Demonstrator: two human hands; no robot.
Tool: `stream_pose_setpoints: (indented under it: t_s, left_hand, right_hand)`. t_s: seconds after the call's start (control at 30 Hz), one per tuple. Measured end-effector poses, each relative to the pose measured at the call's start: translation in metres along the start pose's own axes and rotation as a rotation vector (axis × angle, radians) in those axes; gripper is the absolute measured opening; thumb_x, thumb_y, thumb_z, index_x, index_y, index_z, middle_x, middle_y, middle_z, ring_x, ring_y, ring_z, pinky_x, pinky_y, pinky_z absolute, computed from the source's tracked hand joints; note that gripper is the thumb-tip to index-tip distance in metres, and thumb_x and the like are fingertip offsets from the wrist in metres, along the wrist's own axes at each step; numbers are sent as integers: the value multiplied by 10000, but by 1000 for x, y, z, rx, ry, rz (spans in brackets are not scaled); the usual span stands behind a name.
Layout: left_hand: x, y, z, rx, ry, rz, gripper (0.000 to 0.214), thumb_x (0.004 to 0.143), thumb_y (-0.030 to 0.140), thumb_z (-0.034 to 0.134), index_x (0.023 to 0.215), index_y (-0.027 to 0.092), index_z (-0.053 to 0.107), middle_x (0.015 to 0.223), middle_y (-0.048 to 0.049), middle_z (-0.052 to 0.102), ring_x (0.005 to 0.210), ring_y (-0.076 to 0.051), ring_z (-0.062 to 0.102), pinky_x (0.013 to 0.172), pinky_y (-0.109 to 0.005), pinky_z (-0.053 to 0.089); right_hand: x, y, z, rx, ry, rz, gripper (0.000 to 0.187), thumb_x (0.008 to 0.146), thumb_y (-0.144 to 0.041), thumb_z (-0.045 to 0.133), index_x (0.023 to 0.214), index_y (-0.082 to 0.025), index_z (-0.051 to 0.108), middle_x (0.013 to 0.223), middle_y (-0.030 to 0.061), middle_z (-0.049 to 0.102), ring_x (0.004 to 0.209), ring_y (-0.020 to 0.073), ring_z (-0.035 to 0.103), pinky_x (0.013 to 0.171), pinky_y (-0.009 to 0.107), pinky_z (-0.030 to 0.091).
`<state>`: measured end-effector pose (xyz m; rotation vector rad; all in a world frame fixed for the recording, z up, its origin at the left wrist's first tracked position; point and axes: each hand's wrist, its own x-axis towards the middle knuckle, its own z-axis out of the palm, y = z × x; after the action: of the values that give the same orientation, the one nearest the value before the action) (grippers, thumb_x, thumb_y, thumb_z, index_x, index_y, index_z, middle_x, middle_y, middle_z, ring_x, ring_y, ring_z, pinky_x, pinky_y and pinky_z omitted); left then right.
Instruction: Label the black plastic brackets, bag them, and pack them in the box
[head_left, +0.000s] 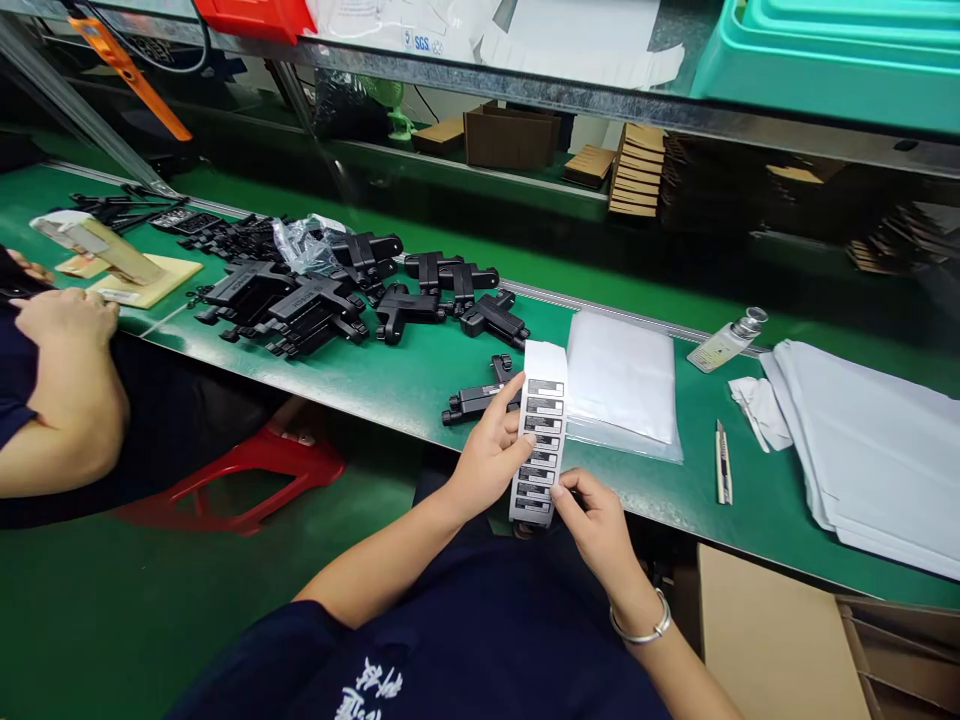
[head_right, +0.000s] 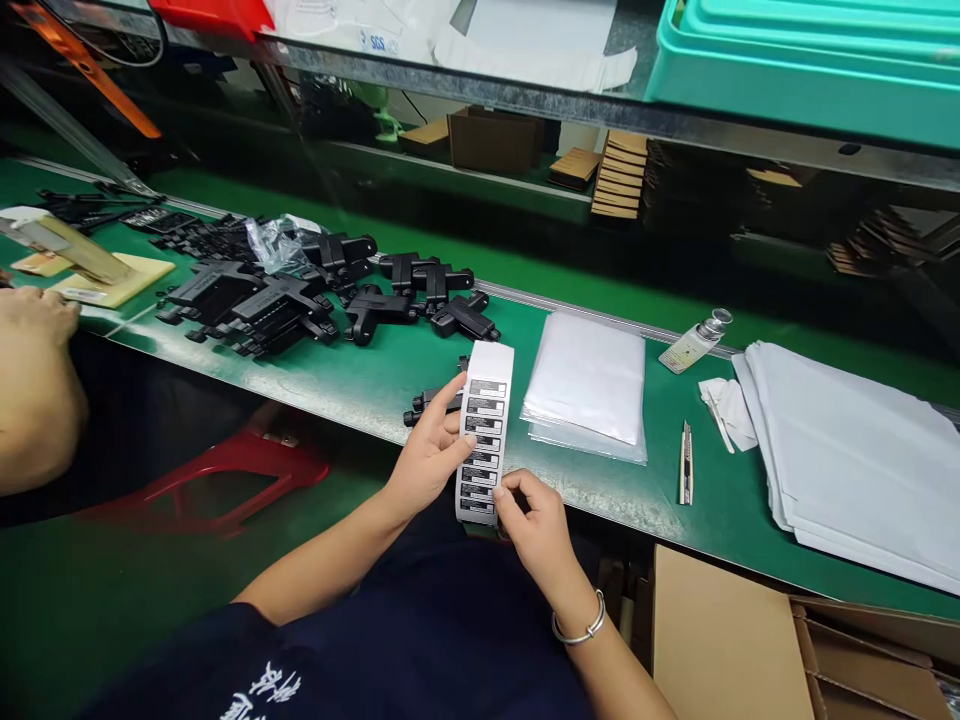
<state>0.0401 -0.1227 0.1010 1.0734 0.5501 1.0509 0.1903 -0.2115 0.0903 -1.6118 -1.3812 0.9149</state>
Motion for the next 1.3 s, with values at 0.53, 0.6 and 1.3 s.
stream_pose_setpoints:
  t_s: [0.53,0.6,1.3]
  left_hand:
    - [-14,6,-13,65,24,57,643,900,238,590,1498,239,352,1321,-126,635,1008,-194,695,811,-262,556]
    - [-16,5,-17,72,35,62,634,903,229,583,1496,244,360,1340,-126,624,1010,-192,696,811,-259,557]
    - [-23,18,-129,82,488,53,540,803,258,665,1329,158,593,1165,-114,719,996,-225,696,878,-352,558]
  right_hand:
    - [-1,-10,14,26,-69,34,322,897,-483,538,733,-206,557,609,-11,566,557,135,538,522,238,436]
    - [0,-12,19,13,-76,26,321,898,-481,536,728,-209,553,590,-15,561,555,137,539,525,240,439]
    - [130,15,70,-596,-6,-15,745,882,-388,490,1527,-77,284,1414,236,529,1259,340,555,994,470,471]
